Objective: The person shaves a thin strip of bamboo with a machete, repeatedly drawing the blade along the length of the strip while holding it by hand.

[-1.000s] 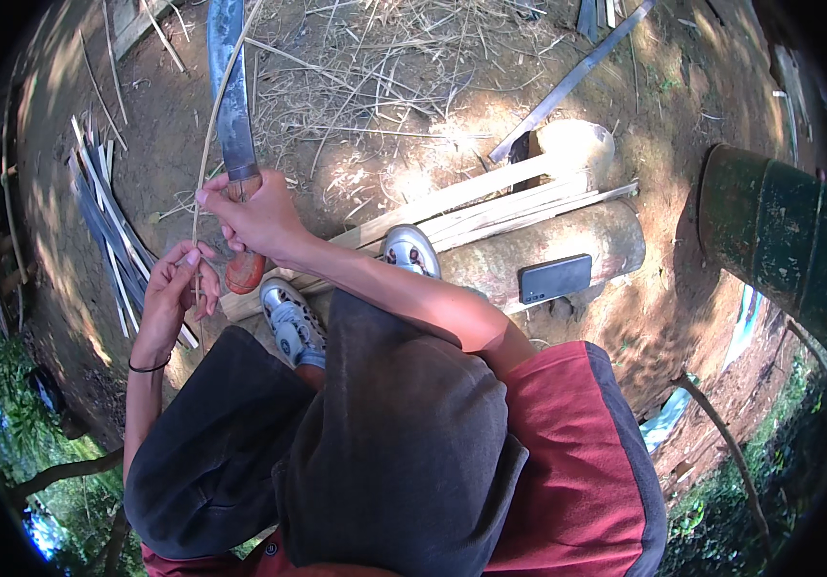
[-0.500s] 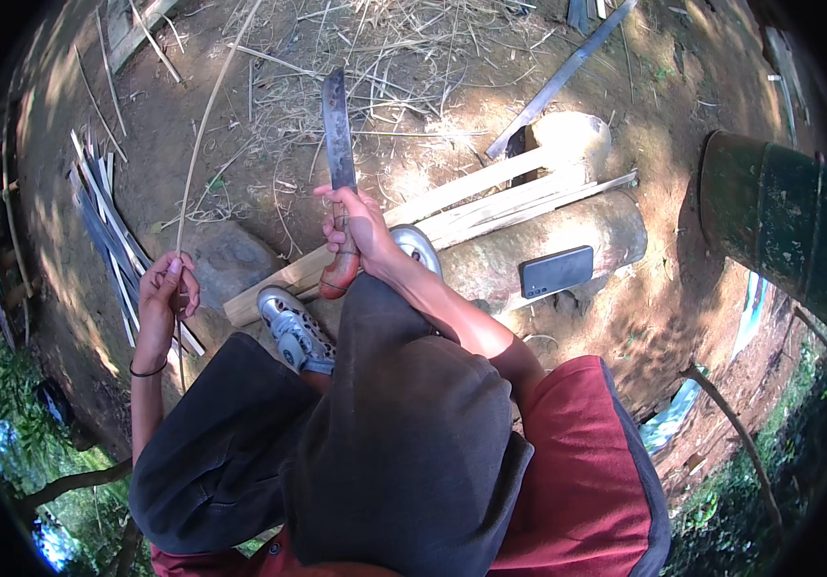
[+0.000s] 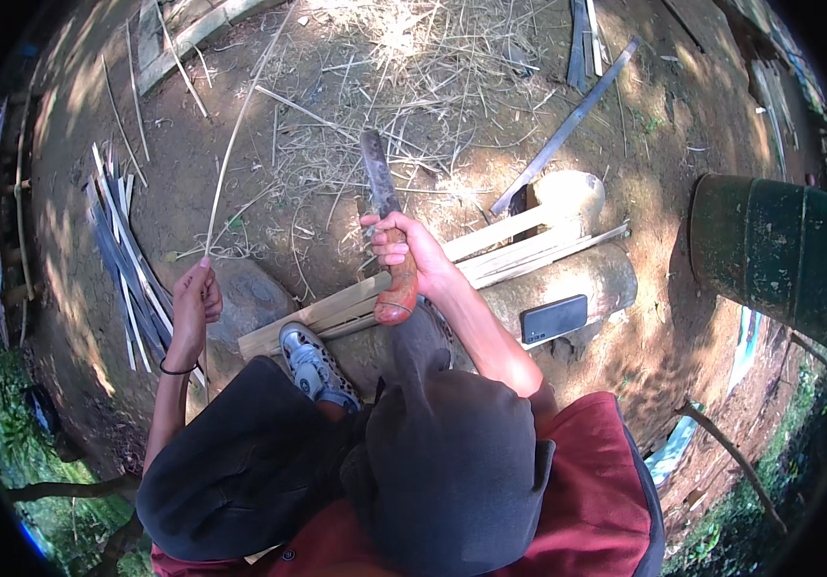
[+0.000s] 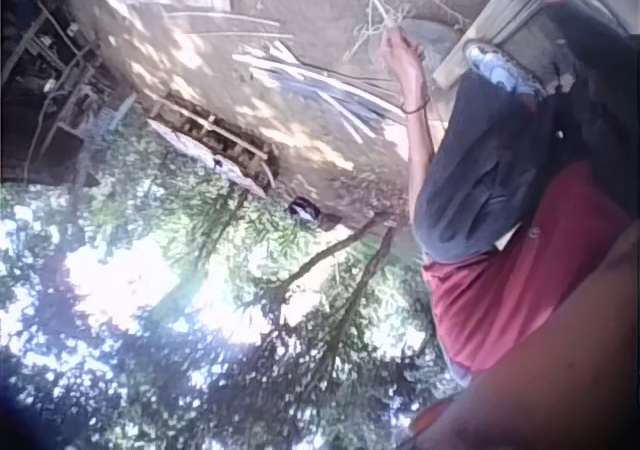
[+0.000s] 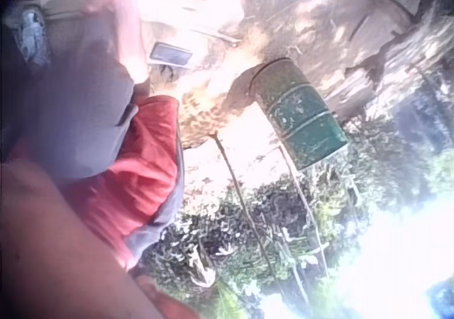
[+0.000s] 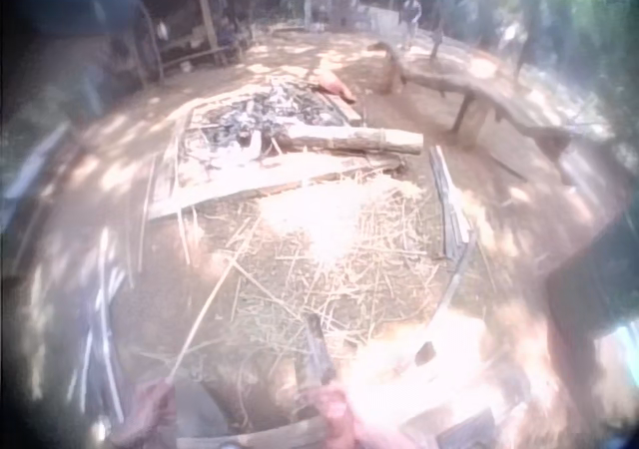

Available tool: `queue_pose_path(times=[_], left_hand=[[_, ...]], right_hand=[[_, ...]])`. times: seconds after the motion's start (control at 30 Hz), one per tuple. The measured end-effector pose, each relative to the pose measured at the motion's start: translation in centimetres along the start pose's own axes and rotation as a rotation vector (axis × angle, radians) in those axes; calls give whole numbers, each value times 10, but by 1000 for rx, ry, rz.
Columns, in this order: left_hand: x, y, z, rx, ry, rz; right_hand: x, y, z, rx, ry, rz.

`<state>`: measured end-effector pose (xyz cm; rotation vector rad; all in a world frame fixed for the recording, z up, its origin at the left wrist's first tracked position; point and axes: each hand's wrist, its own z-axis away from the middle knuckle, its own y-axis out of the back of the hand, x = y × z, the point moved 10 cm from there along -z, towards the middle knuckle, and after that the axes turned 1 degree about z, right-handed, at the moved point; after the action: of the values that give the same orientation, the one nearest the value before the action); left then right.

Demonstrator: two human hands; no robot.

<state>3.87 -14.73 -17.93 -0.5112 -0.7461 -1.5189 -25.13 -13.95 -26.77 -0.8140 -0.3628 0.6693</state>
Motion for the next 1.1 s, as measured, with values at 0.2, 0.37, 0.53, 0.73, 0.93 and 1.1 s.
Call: queue_pose_path(times=[0.2,0.37,0.53,0.73,0.93,1.1], left_hand=[[53,34,-30,58,-111,-7],[156,105,-39,153,-360,-16],[224,141,-12,67,-433,137],[257,118,43,-173,-276,399],[235,85,69,-247,-137,454],[211,40,72,-434,-134,596]], right_hand=[[-66,-68,34,188,242,871],[-105,-202,64,106,431,1232],[-85,-343,97,-59,642,1549],[-12,-417,121,-231,583,1712],[35,-435,118,-322,1029,2054],[38,-420,104,-298,968,2086]])
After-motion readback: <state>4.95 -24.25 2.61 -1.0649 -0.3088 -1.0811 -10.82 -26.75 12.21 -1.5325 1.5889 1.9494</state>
